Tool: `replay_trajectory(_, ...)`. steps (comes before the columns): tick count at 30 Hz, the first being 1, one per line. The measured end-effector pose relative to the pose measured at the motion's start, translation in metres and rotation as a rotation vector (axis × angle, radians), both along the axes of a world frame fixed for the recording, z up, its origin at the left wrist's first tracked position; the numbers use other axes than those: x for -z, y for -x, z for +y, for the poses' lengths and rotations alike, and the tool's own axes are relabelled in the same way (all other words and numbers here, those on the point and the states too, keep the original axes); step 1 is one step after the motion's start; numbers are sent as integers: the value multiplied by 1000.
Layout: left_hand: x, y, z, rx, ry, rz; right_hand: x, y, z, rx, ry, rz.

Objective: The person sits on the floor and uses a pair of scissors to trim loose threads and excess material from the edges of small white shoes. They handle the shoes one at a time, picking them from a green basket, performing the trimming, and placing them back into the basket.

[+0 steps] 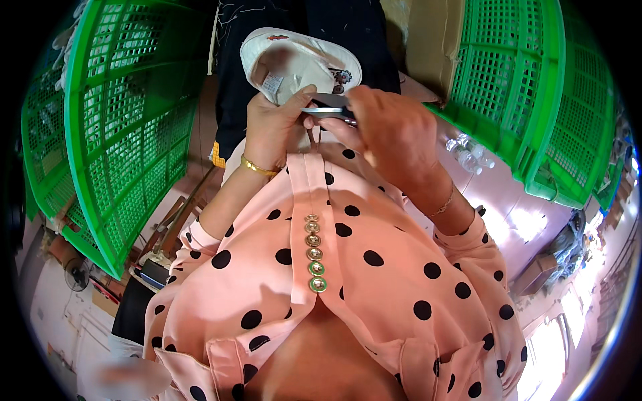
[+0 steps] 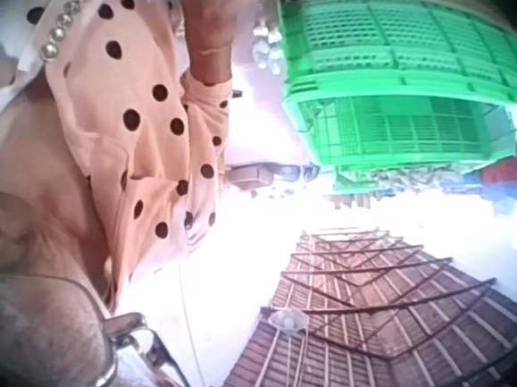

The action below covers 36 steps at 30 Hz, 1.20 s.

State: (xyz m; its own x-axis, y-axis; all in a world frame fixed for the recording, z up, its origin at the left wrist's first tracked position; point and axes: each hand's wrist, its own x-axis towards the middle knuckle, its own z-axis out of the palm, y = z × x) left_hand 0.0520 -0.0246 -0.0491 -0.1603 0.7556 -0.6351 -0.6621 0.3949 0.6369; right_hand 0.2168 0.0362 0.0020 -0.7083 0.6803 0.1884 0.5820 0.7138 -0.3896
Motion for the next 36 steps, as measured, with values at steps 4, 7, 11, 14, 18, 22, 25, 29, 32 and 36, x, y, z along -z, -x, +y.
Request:
replay_trajectory(4, 7, -3, -5, 8, -57, 84, -5, 22, 5, -67, -63, -166)
replay_trajectory(7, 9, -2, -8, 63, -85, 164, 0, 30, 12, -111, -113, -196)
replay_trajectory(11, 12, -2, -7, 41, -90, 144, 4, 36, 16, -106, -134, -304)
replay_trajectory(14, 13, -1, -8, 47, -110, 153, 4, 36, 19, -144, -106, -326)
replay_trajectory(18, 15, 0, -9, 66, -102, 195, 3, 36, 23, -194, -83, -314)
replay_trajectory(22, 14, 0, -9, 95, -79, 265, 3, 39, 27, -230, -87, -267)
replay_trajectory(25, 13, -1, -9, 90, -80, 261, 4, 42, 26, -203, -121, -386)
replay_trajectory(29, 12, 0, -8, 99, -88, 253, 3, 40, 28, -226, -117, -327)
replay_trajectory(32, 13, 0, -8, 98, -80, 252, 2, 39, 29, -232, -124, -354)
replay_trajectory(36, 12, -1, -8, 75, -77, 238, 1, 43, 28, -223, -114, -405)
